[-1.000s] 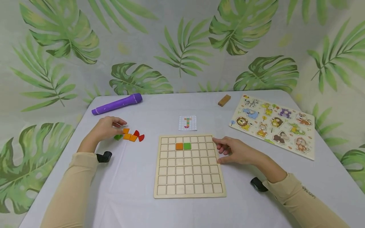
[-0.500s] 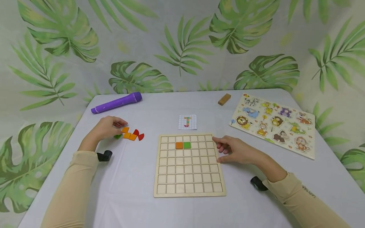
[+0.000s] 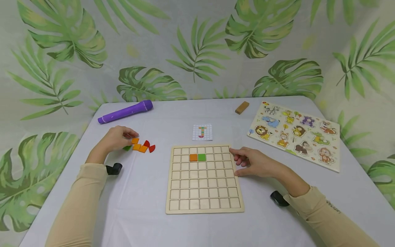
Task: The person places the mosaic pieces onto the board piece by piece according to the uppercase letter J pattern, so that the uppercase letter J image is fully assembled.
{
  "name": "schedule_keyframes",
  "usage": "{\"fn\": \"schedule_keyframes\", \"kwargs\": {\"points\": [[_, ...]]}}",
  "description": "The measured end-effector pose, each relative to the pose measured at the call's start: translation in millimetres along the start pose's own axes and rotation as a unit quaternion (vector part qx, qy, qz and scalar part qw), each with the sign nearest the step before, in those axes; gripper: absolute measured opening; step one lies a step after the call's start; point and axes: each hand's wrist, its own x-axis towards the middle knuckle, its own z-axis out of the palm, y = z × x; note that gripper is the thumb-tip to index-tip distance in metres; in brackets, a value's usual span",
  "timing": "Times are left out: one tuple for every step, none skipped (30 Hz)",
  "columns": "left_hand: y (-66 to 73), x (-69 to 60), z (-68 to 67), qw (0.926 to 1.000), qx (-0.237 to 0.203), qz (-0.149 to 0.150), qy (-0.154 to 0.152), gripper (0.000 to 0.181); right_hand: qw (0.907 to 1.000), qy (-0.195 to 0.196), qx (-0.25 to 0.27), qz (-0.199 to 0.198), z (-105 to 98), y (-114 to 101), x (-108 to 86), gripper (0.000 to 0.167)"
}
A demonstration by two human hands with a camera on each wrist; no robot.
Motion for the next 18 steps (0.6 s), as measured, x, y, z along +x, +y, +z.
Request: {"fn": "schedule_keyframes", "kwargs": {"points": [[-0.4,0.1,0.1,1.0000,-0.001,0.000,0.000,0.033,1.0000,-0.001,0.000,0.000,0.0,-0.1,0.1,0.088],[-0.7,0.3,0.5,1.0000,-0.001,0.000,0.001,0.032,1.0000,-0.001,-0.001,-0.001,0.0,-0.1,0.3,0.088],[-0.9,0.6,0.9,1.0000,-0.002,0.000,0.002,0.032,1.0000,-0.002,-0.001,-0.001,-0.1,-0.2,0.5,0.088],[-1.3,0.9,1.3,1.0000,-0.002,0.000,0.003,0.032,1.0000,-0.003,-0.001,-0.002,-0.2,-0.4,0.6,0.088],[-1.5,1.2,1.6,1.0000,-0.002,0.000,0.005,0.032,1.0000,-0.003,-0.001,-0.002,-0.2,-0.6,0.7,0.088],[-1.7,1.4,1.9,1.0000,-0.002,0.000,0.006,0.032,1.0000,-0.003,-0.001,-0.002,-0.3,-0.8,0.7,0.088],[-1.9,1.5,2.1,1.0000,-0.002,0.000,0.006,0.032,1.0000,-0.004,-0.001,-0.002,-0.5,-1.1,0.6,0.088],[-2.0,1.7,2.3,1.0000,-0.001,0.001,0.007,0.032,1.0000,-0.004,-0.002,-0.002,-0.6,-1.4,0.5,0.087],[-2.1,1.8,2.4,1.0000,-0.001,0.001,0.008,0.032,1.0000,-0.005,-0.003,-0.002,-0.7,-1.6,0.3,0.087],[-2.2,1.8,2.4,1.0000,0.000,0.001,0.008,0.032,1.0000,-0.005,-0.004,-0.003,-0.9,-1.9,0.1,0.087],[-2.1,2.0,2.4,1.0000,0.001,0.000,0.008,0.032,1.0000,-0.006,-0.005,-0.002,-1.1,-2.3,-0.2,0.087],[-2.0,2.2,2.5,1.0000,0.002,-0.001,0.008,0.032,1.0000,-0.006,-0.005,-0.002,-1.2,-2.7,-0.3,0.087],[-1.8,2.5,2.6,1.0000,0.002,-0.002,0.008,0.032,1.0000,-0.007,-0.007,-0.002,-1.3,-3.1,-0.5,0.087],[-1.5,2.7,2.7,1.0000,0.003,-0.003,0.008,0.032,0.9999,-0.007,-0.008,-0.001,-1.3,-3.3,-0.6,0.087],[-1.3,2.9,2.9,1.0000,0.002,-0.004,0.008,0.032,0.9999,-0.007,-0.008,-0.001,-1.4,-3.6,-0.7,0.087],[-1.0,3.1,3.1,0.9999,0.002,-0.005,0.009,0.032,0.9999,-0.007,-0.009,0.000,-1.5,-3.9,-0.8,0.087],[-0.6,3.4,3.4,0.9999,0.002,-0.005,0.009,0.032,0.9999,-0.007,-0.010,0.000,-1.5,-4.1,-0.9,0.087],[-0.4,3.4,3.6,0.9999,0.002,-0.006,0.009,0.031,0.9999,-0.007,-0.010,0.000,-1.5,-4.2,-1.0,0.087]]}}
